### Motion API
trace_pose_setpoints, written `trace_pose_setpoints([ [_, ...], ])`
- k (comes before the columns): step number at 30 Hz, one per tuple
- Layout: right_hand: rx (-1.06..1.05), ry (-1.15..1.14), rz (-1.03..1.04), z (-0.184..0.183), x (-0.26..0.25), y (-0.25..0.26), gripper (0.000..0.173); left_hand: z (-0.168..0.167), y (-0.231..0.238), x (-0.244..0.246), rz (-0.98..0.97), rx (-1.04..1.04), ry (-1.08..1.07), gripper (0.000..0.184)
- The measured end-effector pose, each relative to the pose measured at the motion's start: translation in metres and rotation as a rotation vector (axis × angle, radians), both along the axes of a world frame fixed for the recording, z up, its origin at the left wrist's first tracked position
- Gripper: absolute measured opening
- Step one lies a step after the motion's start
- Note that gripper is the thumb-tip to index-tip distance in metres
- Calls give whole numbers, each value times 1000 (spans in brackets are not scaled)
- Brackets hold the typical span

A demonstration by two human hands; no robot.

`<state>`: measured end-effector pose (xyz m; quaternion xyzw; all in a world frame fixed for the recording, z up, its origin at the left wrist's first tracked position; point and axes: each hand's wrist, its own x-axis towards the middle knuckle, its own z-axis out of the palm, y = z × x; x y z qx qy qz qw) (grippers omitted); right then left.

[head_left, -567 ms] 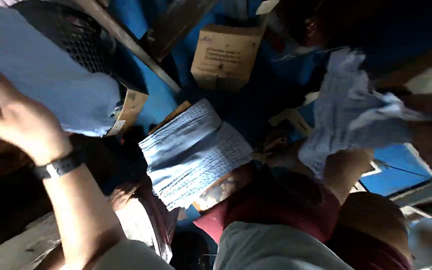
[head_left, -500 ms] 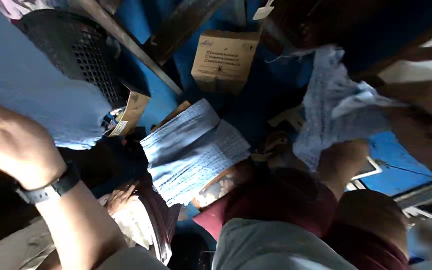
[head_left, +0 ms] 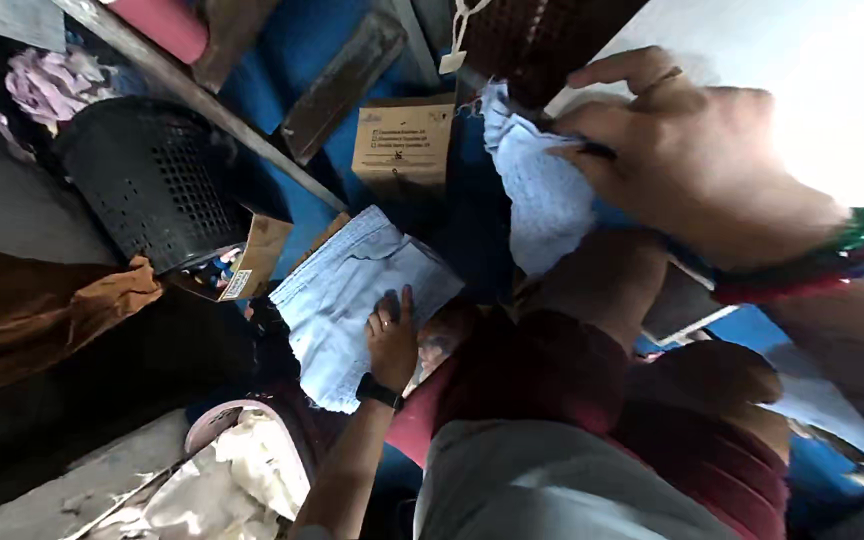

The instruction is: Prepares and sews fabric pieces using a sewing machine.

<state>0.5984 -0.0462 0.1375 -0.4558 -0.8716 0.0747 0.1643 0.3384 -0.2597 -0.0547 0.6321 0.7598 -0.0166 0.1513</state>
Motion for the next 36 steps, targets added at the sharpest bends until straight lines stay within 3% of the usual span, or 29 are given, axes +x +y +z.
trace_pose_setpoints([
  [7,28,5,-8,-1,-4,5,19,36,10,-11,-54,207,49,72],
  [10,10,-22,-23,-1,-3,3,19,7,8,-20,-196,-8,30,61],
  [12,19,-30,-17,-1,-2,-1,20,0,7,-27,-244,-106,-37,64],
  [15,18,-13,-9,-2,-1,-1,25,23,24,-45,-133,32,-231,50],
  [17,17,7,-14,-1,-4,4,25,36,60,-76,-20,147,-352,40],
  [20,13,-1,-18,0,-4,3,24,19,124,-138,120,162,-392,38],
  [24,38,-35,-11,-5,2,-5,21,-32,179,-177,207,-173,-292,58],
  [26,25,-34,-13,-2,0,-5,21,-35,187,-176,180,-296,-244,65],
  [31,20,-3,1,-4,1,1,21,5,185,-196,120,-236,-509,35],
  [33,16,-5,0,-3,0,3,21,34,173,-207,192,-127,-620,37],
  [36,3,13,-9,-1,-4,5,20,80,146,-226,196,7,-608,39],
])
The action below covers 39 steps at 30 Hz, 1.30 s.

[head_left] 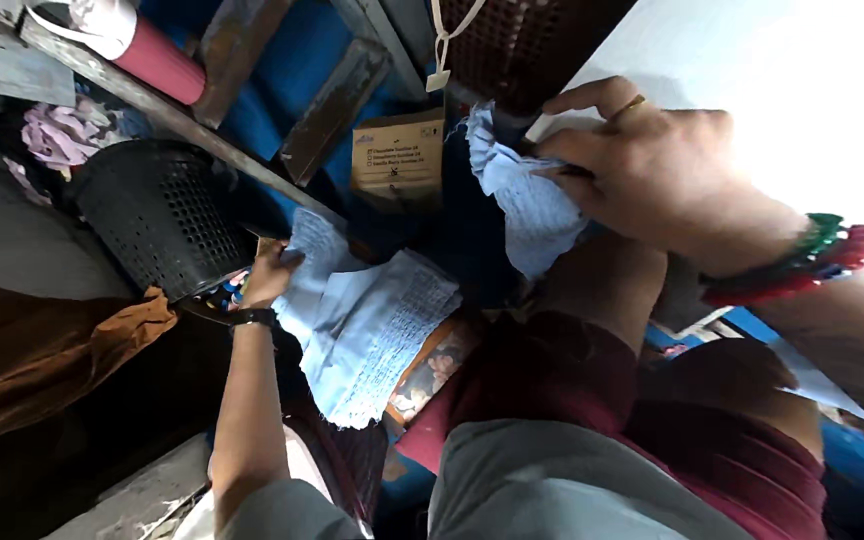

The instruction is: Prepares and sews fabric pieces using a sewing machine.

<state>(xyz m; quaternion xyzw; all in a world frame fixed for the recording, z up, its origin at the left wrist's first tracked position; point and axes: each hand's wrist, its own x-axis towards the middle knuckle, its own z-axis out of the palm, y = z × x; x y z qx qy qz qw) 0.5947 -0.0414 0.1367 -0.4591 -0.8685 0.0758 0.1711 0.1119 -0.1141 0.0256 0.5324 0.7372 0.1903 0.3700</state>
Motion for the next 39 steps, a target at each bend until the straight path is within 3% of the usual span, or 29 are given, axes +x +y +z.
trace_pose_setpoints([
  [2,-2,18,1,0,-1,-1,20,41,-21,-2,-2,123,119,34],
  [5,-2,24,14,0,0,0,23,108,-59,16,-61,335,485,32],
  [7,-7,25,17,1,0,-1,23,144,-83,51,-84,455,715,31],
  [9,-12,26,19,1,2,0,24,157,-104,94,-86,529,832,31],
  [12,-14,30,31,0,3,-1,26,118,-124,156,-92,500,799,36],
  [17,-3,4,16,2,2,-2,29,-47,-136,219,-256,68,569,57],
  [19,0,1,17,2,2,-3,29,-79,-143,222,-306,54,610,63],
  [24,-4,8,8,3,4,-2,26,-71,-144,219,-242,356,657,51],
  [28,-40,14,-15,4,-2,-5,25,-80,-145,211,-408,57,630,64],
  [32,-8,31,-24,5,-3,-7,23,-74,-148,211,-394,178,588,73],
  [36,97,144,-17,1,2,-25,25,-16,-131,223,-257,490,228,71],
  [39,125,270,7,10,5,-77,18,50,-98,240,-289,802,-45,96],
])
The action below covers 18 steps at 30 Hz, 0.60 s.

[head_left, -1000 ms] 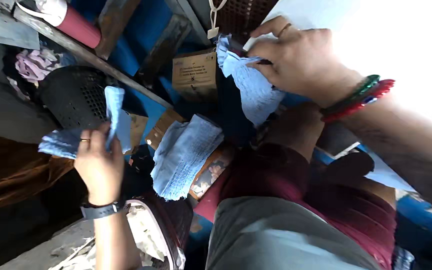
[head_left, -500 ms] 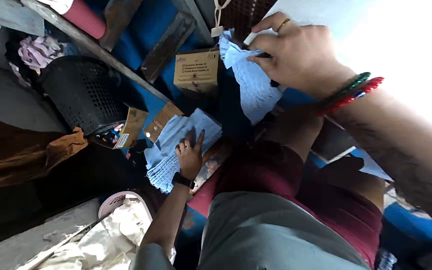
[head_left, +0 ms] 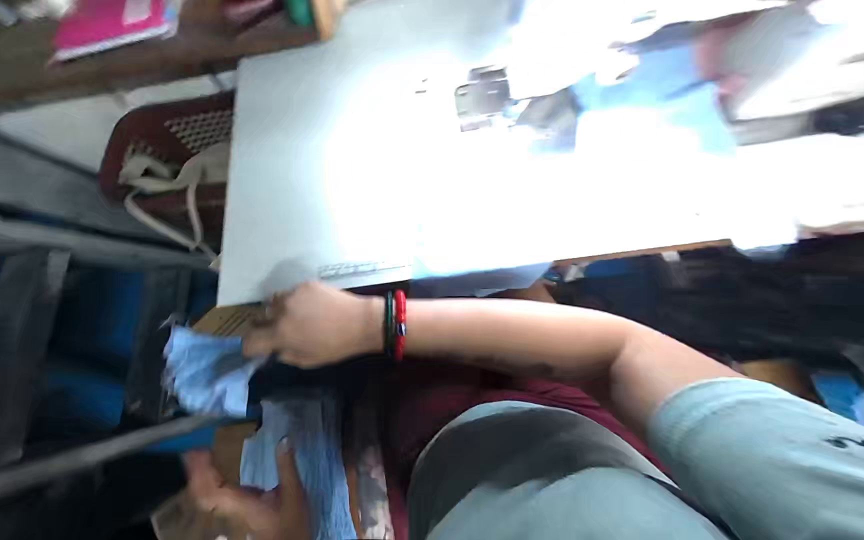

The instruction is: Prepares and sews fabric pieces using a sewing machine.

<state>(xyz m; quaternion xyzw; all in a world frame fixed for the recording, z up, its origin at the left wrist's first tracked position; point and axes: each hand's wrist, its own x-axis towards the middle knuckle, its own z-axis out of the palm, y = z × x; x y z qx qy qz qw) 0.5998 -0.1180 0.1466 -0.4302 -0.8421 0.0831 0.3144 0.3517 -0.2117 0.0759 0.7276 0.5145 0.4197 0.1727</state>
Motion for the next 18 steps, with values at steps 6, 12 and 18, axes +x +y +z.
trace_pose_setpoints([
  [6,2,404,13,34,45,-130,12,92,38,73,-650,5,-356,56],
  [12,-84,925,45,47,103,-220,22,127,8,177,-991,29,-412,18],
  [18,6,1296,-324,53,151,-255,17,151,-6,258,-1142,-233,-552,21],
])
